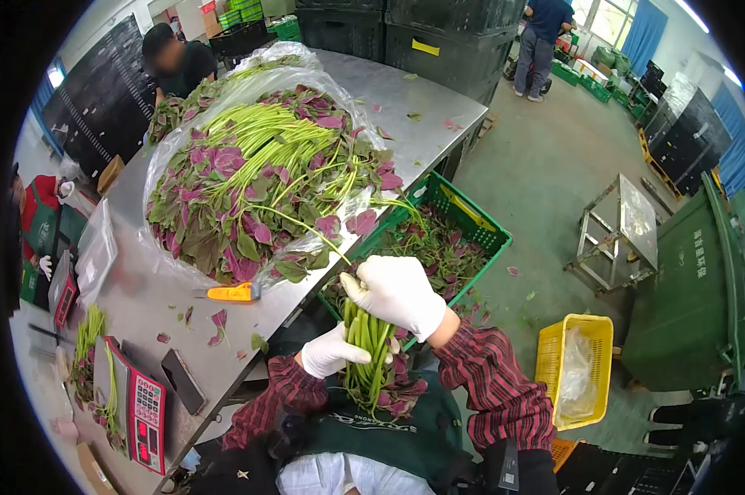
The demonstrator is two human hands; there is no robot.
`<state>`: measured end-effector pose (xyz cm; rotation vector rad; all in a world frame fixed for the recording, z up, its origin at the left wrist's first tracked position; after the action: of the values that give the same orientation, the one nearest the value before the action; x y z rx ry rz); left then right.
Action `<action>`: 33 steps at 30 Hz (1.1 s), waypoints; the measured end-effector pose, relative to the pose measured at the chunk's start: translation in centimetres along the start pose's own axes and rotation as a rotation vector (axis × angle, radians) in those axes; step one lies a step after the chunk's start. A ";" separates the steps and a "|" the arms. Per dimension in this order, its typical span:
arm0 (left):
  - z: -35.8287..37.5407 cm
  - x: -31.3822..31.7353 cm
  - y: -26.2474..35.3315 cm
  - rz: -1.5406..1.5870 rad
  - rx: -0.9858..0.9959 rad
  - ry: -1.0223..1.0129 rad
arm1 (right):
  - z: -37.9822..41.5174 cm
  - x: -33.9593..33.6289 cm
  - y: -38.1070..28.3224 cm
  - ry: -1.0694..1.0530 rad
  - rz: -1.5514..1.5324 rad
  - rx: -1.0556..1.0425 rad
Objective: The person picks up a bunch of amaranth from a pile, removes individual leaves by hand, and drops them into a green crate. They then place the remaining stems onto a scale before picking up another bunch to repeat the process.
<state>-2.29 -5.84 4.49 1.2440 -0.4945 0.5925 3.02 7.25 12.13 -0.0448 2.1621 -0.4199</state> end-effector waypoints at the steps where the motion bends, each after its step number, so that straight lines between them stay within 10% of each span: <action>1: -0.1 -0.2 -0.3 0.046 0.004 0.014 | -0.3 0.2 -0.2 -0.055 0.037 0.006; 8: 0.0 -2.0 -0.2 0.038 0.152 0.264 | -0.9 -1.7 1.5 0.592 -0.157 0.205; 10: 0.4 -2.3 0.1 0.042 0.177 0.288 | 1.6 -0.6 2.3 0.381 -0.384 0.549; 14: -0.4 -2.5 -0.3 0.038 0.313 0.425 | 5.0 1.9 -0.3 -0.126 -0.202 0.448; 15: -0.5 -2.3 -0.1 0.041 0.275 0.386 | 5.4 2.3 -0.5 -0.228 -0.660 0.835; 21: -0.9 -1.7 0.2 0.038 0.338 0.467 | 7.1 3.1 -1.1 0.004 -0.617 0.716; 23: -1.3 -2.2 0.2 0.056 0.366 0.498 | 7.6 2.9 -2.0 0.142 -0.467 0.360; 30: -1.8 -4.3 0.7 0.103 0.423 0.612 | 10.9 -0.3 -2.9 -0.008 -0.353 0.052; 33: -3.0 -8.4 -0.4 0.188 0.399 0.731 | 10.1 -6.2 -4.0 0.332 -0.341 -0.062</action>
<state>-8.28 -4.28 -1.95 1.2508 0.1352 1.2844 14.26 1.78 12.91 -0.4090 2.5026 -0.5881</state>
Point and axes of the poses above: each hand's wrist, its own z-axis away from the middle knuckle, its own x-axis out of the palm, y = z × x, the point moved 2 cm from there along -z, towards the middle knuckle, and after that the axes turned 9 degrees about y, right-handed, at the moved point
